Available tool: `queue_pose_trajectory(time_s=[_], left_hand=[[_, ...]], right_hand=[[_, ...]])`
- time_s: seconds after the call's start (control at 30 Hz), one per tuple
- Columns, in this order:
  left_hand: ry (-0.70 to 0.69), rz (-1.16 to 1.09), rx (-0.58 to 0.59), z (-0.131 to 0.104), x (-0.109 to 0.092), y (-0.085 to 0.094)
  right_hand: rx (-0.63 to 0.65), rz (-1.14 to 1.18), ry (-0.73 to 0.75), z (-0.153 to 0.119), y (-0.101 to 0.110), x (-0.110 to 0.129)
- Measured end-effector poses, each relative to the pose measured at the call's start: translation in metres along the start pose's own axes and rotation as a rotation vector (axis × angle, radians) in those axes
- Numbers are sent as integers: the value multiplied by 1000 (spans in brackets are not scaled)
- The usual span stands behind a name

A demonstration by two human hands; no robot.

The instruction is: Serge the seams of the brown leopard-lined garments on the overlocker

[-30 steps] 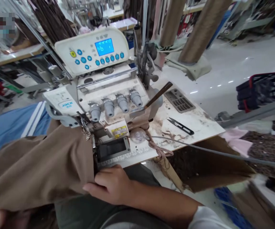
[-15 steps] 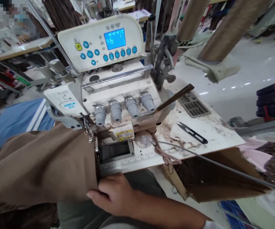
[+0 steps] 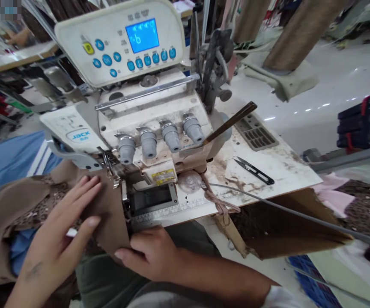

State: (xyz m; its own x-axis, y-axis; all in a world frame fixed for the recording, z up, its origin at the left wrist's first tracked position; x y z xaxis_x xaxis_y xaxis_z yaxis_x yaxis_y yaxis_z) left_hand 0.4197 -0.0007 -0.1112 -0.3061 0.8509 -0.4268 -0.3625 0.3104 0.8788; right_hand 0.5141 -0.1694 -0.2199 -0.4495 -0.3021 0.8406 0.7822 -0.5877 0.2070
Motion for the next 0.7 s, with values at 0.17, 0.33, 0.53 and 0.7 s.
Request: queue_pose_trajectory(time_s=[0.17,0.33,0.53,0.7], left_hand=[[31,13,-51,49,8,-15],[72,-118,-116,85,26,-4],[-69,-54,-432,37,-13,14],[-150,-45,-218,10,-30,-14]], right_hand=[[-3,49,-163,13,7,-6],[-39,58,-208,45,18,1],[-106,124,-290,49,21,2],[-91,336,-399,37,12,-3]])
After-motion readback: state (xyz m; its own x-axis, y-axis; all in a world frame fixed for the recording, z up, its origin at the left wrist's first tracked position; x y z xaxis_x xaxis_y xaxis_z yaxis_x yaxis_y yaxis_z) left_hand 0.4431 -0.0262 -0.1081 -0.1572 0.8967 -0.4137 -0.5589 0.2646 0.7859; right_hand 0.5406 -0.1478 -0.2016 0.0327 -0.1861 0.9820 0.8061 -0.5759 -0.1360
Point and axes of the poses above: each hand's wrist, its own z-axis towards the middle knuckle, its own y-axis out of the back of the hand, x = y × z, the point moved 5 cm from there along z, towards the middle knuckle, and after that the axes turned 4 degrees about y, right-handed, at the moved point
